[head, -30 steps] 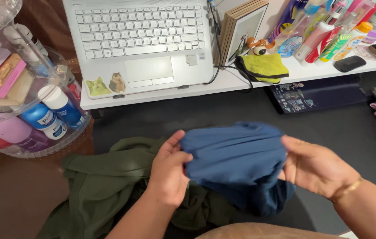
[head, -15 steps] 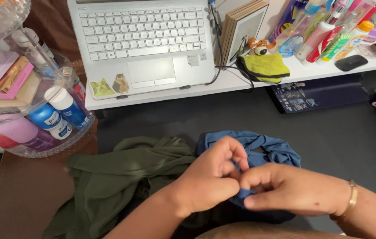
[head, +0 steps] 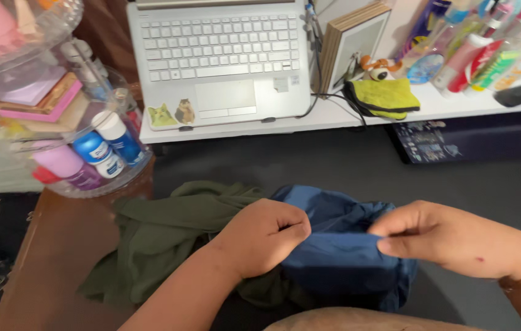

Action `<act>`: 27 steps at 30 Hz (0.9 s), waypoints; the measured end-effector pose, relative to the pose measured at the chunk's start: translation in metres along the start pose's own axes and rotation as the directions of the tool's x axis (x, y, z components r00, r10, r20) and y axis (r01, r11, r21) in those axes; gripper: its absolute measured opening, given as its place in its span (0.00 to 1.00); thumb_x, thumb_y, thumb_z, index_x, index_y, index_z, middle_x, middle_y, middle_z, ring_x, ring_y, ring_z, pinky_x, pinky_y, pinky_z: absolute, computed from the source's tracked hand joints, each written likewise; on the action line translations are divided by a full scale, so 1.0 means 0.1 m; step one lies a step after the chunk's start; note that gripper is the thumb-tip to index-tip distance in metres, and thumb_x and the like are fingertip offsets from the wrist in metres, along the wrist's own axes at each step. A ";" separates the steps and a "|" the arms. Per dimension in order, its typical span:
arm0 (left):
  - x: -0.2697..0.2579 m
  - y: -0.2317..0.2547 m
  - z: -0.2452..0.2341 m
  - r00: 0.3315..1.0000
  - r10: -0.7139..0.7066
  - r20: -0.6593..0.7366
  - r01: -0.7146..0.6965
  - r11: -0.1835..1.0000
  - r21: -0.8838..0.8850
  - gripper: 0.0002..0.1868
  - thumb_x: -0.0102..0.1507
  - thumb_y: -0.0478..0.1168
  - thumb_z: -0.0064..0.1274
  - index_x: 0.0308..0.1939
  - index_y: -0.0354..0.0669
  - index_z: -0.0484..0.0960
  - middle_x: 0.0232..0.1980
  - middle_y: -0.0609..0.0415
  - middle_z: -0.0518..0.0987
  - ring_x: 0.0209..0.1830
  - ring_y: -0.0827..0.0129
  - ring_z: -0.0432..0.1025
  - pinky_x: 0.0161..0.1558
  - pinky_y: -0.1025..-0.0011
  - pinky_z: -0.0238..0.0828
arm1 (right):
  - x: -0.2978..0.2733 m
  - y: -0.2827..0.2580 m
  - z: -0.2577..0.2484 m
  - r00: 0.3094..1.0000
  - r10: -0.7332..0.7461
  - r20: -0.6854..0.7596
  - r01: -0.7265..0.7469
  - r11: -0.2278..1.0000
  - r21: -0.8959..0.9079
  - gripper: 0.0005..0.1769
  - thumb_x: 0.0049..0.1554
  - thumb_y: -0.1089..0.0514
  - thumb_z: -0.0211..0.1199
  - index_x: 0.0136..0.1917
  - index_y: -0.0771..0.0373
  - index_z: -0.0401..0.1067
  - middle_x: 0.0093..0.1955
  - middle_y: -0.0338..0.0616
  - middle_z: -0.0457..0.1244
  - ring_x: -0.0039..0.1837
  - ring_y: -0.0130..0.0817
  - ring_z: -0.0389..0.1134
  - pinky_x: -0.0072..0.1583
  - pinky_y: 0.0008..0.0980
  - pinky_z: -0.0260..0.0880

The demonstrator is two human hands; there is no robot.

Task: The person folds blue underwear and a green shirt on a desk surface, smoothing the fabric by hand after each fold.

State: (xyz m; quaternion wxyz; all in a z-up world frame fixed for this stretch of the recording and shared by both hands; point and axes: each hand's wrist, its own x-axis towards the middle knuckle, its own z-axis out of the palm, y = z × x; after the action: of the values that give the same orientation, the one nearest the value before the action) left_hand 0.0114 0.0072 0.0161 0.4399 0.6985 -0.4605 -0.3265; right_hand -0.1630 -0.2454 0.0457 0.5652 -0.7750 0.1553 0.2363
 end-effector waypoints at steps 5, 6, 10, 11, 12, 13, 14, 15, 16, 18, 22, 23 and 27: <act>0.04 0.04 0.15 0.995 0.087 -0.057 -0.082 0.993 0.086 0.13 0.51 0.43 0.53 0.35 0.44 0.86 0.36 0.53 0.83 0.33 0.65 0.77 0.38 0.69 0.74 | 0.01 0.29 -0.18 0.980 -0.018 0.199 0.022 1.000 -0.019 0.07 0.60 0.61 0.61 0.45 0.68 0.77 0.38 0.31 0.64 0.44 0.20 0.59 0.49 0.25 0.65; 0.06 0.05 0.20 0.988 0.141 -0.068 -0.124 0.970 0.210 0.14 0.50 0.44 0.54 0.35 0.44 0.87 0.38 0.52 0.84 0.36 0.61 0.76 0.42 0.67 0.73 | 0.01 0.39 -0.22 0.982 0.063 0.177 -0.059 0.998 -0.031 0.06 0.59 0.62 0.61 0.43 0.68 0.75 0.37 0.31 0.62 0.43 0.20 0.56 0.47 0.25 0.64; 0.19 0.11 0.30 0.998 0.057 0.023 -0.060 0.799 0.598 0.20 0.46 0.51 0.57 0.38 0.46 0.88 0.39 0.48 0.85 0.43 0.53 0.74 0.57 0.62 0.66 | 0.09 0.82 -0.69 0.975 -0.088 0.203 0.059 0.988 0.144 0.09 0.58 0.68 0.59 0.52 0.68 0.74 0.43 0.36 0.63 0.45 0.26 0.59 0.47 0.28 0.61; 0.22 0.14 0.33 0.998 -0.041 0.055 -0.007 0.743 0.669 0.23 0.45 0.53 0.58 0.39 0.47 0.88 0.38 0.46 0.84 0.43 0.53 0.74 0.61 0.61 0.63 | 0.11 0.91 -0.83 0.990 -0.039 0.134 0.014 0.984 0.178 0.10 0.58 0.69 0.60 0.54 0.68 0.74 0.42 0.39 0.62 0.43 0.30 0.58 0.44 0.30 0.58; 0.27 0.18 0.33 0.999 -0.029 0.024 0.005 0.728 0.686 0.24 0.45 0.55 0.59 0.39 0.46 0.88 0.38 0.47 0.84 0.44 0.54 0.74 0.62 0.59 0.60 | 0.08 1.00 -0.93 0.998 0.015 0.057 -0.027 0.976 0.218 0.12 0.58 0.70 0.60 0.56 0.69 0.75 0.41 0.41 0.61 0.41 0.34 0.57 0.41 0.33 0.54; 0.30 0.21 0.31 1.000 -0.017 -0.008 0.018 0.712 0.702 0.25 0.46 0.58 0.60 0.39 0.46 0.89 0.37 0.47 0.84 0.45 0.55 0.74 0.64 0.57 0.57 | 0.04 1.06 -1.03 0.999 0.047 -0.026 -0.041 0.980 0.196 0.13 0.57 0.69 0.60 0.56 0.68 0.76 0.43 0.41 0.63 0.43 0.32 0.59 0.44 0.32 0.57; 0.32 0.25 0.29 0.999 0.000 -0.044 0.031 0.694 0.720 0.27 0.46 0.60 0.61 0.39 0.45 0.89 0.37 0.47 0.84 0.46 0.56 0.74 0.65 0.56 0.53 | 0.00 1.07 -1.15 0.991 0.071 -0.110 -0.052 0.984 0.172 0.13 0.57 0.68 0.59 0.55 0.67 0.77 0.44 0.41 0.65 0.45 0.30 0.61 0.47 0.31 0.60; 0.34 0.27 0.25 0.997 -0.011 -0.073 0.061 0.671 0.739 0.25 0.49 0.60 0.59 0.38 0.47 0.90 0.37 0.50 0.84 0.47 0.57 0.74 0.64 0.56 0.54 | -0.04 1.06 -1.25 0.977 0.095 -0.193 -0.066 0.987 0.150 0.14 0.56 0.67 0.58 0.55 0.67 0.78 0.45 0.41 0.68 0.47 0.28 0.62 0.50 0.30 0.63; 0.36 0.28 0.19 0.994 -0.021 -0.107 0.095 0.652 0.752 0.23 0.52 0.60 0.57 0.37 0.48 0.90 0.38 0.52 0.85 0.48 0.59 0.74 0.63 0.56 0.55 | -0.08 1.05 -1.34 0.990 0.039 -0.134 -0.024 0.993 0.114 0.13 0.57 0.64 0.59 0.54 0.67 0.78 0.45 0.41 0.68 0.48 0.27 0.63 0.52 0.29 0.65; 0.37 0.26 0.07 0.981 0.024 -0.191 0.131 0.642 0.755 0.20 0.58 0.57 0.52 0.36 0.49 0.90 0.39 0.56 0.86 0.48 0.60 0.74 0.60 0.56 0.56 | -0.12 1.04 -1.46 0.998 -0.062 -0.008 0.063 0.997 0.053 0.12 0.60 0.58 0.60 0.53 0.67 0.76 0.46 0.41 0.69 0.50 0.25 0.65 0.55 0.28 0.68; 0.38 0.29 -0.22 0.952 0.189 -0.242 0.099 0.556 0.825 0.14 0.60 0.48 0.51 0.32 0.48 0.88 0.39 0.55 0.84 0.47 0.58 0.74 0.53 0.54 0.59 | -0.21 1.07 -1.67 0.990 -0.134 -0.047 0.137 0.989 0.062 0.12 0.63 0.58 0.60 0.54 0.69 0.73 0.49 0.50 0.70 0.53 0.33 0.67 0.58 0.37 0.67; 0.37 0.32 -0.30 0.953 0.213 -0.216 0.083 0.503 0.860 0.12 0.59 0.47 0.52 0.30 0.48 0.88 0.38 0.54 0.84 0.47 0.56 0.73 0.52 0.53 0.59 | -0.27 1.06 -1.74 0.981 -0.177 -0.082 0.186 0.976 0.115 0.13 0.61 0.59 0.59 0.53 0.71 0.73 0.51 0.50 0.70 0.55 0.34 0.68 0.60 0.38 0.66; 0.27 0.52 -0.42 0.973 0.112 -0.203 -0.075 0.980 0.185 0.13 0.59 0.40 0.55 0.25 0.34 0.74 0.37 0.49 0.77 0.42 0.63 0.75 0.50 0.64 0.71 | -0.39 1.02 -1.81 0.889 -0.422 -0.179 0.455 0.863 0.220 0.16 0.61 0.56 0.52 0.43 0.73 0.70 0.53 0.53 0.66 0.61 0.41 0.66 0.65 0.44 0.60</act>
State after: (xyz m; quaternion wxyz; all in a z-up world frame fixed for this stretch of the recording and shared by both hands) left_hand 0.0392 -0.0148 0.0788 0.4380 0.7429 -0.4704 -0.1870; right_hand -0.2126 -0.4503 0.0305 0.6884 -0.7237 0.0389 0.0307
